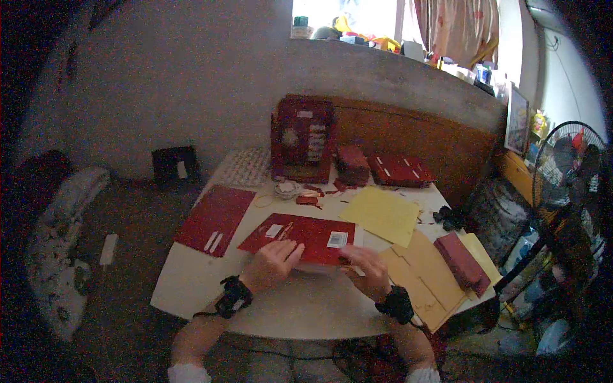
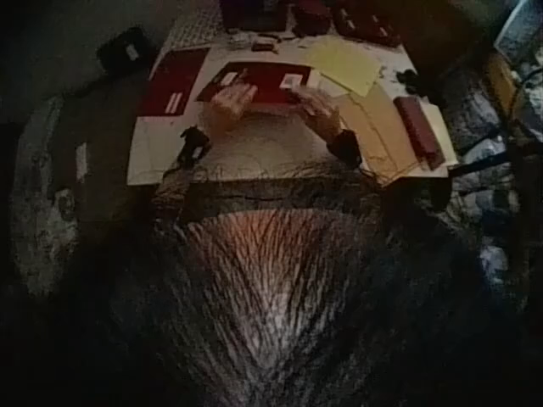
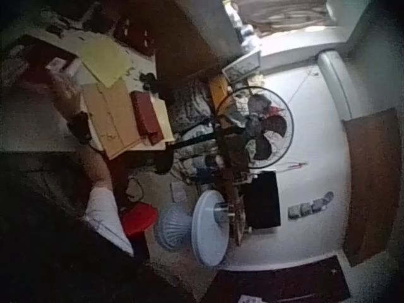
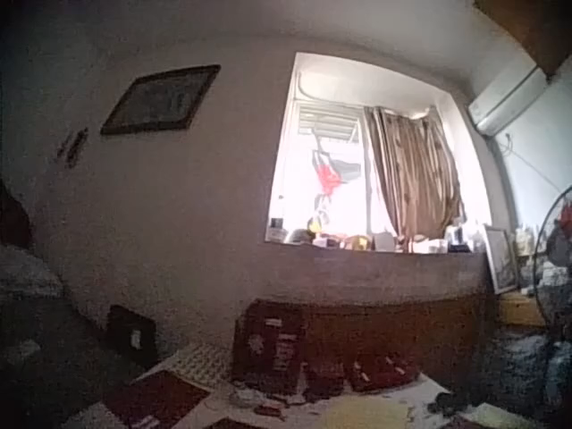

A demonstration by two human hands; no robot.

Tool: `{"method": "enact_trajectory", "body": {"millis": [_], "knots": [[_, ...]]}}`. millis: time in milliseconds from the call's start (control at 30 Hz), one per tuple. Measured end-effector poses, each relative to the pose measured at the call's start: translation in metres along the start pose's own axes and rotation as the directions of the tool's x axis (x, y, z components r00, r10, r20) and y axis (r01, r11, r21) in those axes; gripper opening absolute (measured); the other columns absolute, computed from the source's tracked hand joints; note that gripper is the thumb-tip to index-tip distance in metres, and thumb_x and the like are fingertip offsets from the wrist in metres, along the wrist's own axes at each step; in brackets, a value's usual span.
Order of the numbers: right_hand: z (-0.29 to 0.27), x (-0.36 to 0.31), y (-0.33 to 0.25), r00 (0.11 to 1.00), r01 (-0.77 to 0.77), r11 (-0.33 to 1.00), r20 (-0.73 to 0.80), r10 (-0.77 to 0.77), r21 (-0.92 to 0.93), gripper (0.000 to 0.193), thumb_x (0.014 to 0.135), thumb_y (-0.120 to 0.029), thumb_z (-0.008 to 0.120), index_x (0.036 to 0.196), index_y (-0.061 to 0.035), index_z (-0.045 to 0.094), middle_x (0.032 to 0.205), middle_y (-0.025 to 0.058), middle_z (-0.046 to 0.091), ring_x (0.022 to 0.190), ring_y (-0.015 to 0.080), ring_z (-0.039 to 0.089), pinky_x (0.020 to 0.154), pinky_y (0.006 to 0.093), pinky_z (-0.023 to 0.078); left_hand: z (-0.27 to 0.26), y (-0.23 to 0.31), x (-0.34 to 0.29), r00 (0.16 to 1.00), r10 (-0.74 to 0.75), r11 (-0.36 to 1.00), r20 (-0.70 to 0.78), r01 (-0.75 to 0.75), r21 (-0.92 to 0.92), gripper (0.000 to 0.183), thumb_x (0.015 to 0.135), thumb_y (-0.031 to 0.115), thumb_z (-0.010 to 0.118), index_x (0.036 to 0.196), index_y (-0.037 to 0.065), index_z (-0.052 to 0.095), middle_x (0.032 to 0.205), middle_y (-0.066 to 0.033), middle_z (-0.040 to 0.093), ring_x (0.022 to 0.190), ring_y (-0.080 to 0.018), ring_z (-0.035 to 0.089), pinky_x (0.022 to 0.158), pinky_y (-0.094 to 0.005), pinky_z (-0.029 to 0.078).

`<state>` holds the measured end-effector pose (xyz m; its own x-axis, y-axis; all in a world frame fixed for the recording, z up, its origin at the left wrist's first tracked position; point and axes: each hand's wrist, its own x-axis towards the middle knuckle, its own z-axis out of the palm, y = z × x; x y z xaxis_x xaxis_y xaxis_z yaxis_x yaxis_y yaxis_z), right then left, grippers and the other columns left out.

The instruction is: Assembling a cardboard gift box by folding edges and securing tabs.

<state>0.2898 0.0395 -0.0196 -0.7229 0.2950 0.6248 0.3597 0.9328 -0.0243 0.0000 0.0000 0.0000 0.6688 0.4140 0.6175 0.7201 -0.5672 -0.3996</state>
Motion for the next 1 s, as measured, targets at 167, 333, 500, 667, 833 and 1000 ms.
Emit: {"method": "enact_trajectory", "body": {"millis": [167,333,500,667,833,1000], "knots": [[-0.034,0.025,-0.021,0.723,-0.326,0.933,-0.597,0.348,0.15,0.052,0.086,-0.022,0.057,0.128,-0.0013,0.035,0.132,0.0185,0.041,0.12,0.0311,0.041,0.096,0.0413,0.034,-0.046,-0.013,0.038,0.935,-0.307,0.883,-0.18,0.209,-0.42,0.034,0.082,0.015,0.054,0.111,-0.002,0.05,0.096,-0.0213,0.06,0.087,-0.0363,0.06,0.074,-0.0402,0.049],[-0.025,0.025,-0.015,0.708,-0.393,0.877,-0.516,0.481,0.278,0.057,0.088,-0.026,0.054,0.133,-0.0011,0.03,0.132,0.0185,0.04,0.119,0.0295,0.041,0.097,0.0412,0.033,-0.027,-0.027,0.026,0.67,-0.736,0.558,-0.094,0.522,-0.645,0.03,0.092,0.021,0.046,0.11,-0.002,0.05,0.097,-0.014,0.061,0.085,-0.0246,0.06,0.074,-0.034,0.047],[-0.034,0.024,-0.022,0.689,-0.457,0.656,-0.228,0.688,0.6,0.047,0.094,-0.023,0.044,0.134,-0.001,0.03,0.119,0.0157,0.052,0.106,0.0226,0.051,0.091,0.0358,0.04,-0.029,-0.02,0.039,0.586,-0.806,0.125,0.081,0.304,-0.944,0.033,0.096,0.027,0.041,0.113,0.0,0.049,0.102,-0.0059,0.059,0.092,-0.0123,0.056,0.079,-0.0295,0.045],[-0.033,0.022,-0.016,0.696,-0.401,0.452,-0.056,0.716,0.797,0.04,0.094,-0.017,0.045,0.13,0.0006,0.036,0.112,0.0117,0.055,0.1,0.0171,0.053,0.086,0.032,0.043,-0.011,-0.011,0.026,0.545,-0.66,-0.446,0.517,0.27,-0.853,0.035,0.096,0.03,0.04,0.113,0.002,0.05,0.106,-0.0053,0.058,0.096,-0.013,0.056,0.083,-0.0295,0.045],[-0.02,0.017,-0.009,0.711,-0.438,0.503,-0.055,0.701,0.746,0.035,0.093,-0.018,0.047,0.124,-0.0022,0.042,0.107,0.0123,0.06,0.095,0.0187,0.058,0.082,0.0316,0.046,-0.006,-0.002,0.028,0.565,-0.6,-0.521,0.566,0.262,-0.813,0.036,0.095,0.032,0.041,0.113,0.002,0.05,0.105,-0.0058,0.059,0.094,-0.0135,0.057,0.082,-0.0298,0.046],[-0.013,0.017,-0.009,0.626,-0.526,0.344,0.081,0.776,0.778,0.031,0.095,-0.015,0.042,0.12,0.0019,0.047,0.11,0.0078,0.057,0.1,0.0144,0.053,0.086,0.0279,0.043,0.002,-0.001,0.021,0.571,-0.642,-0.316,0.512,0.412,-0.855,0.036,0.095,0.032,0.042,0.111,0.0,0.051,0.102,-0.0046,0.059,0.089,-0.0113,0.056,0.08,-0.0278,0.046]]}}
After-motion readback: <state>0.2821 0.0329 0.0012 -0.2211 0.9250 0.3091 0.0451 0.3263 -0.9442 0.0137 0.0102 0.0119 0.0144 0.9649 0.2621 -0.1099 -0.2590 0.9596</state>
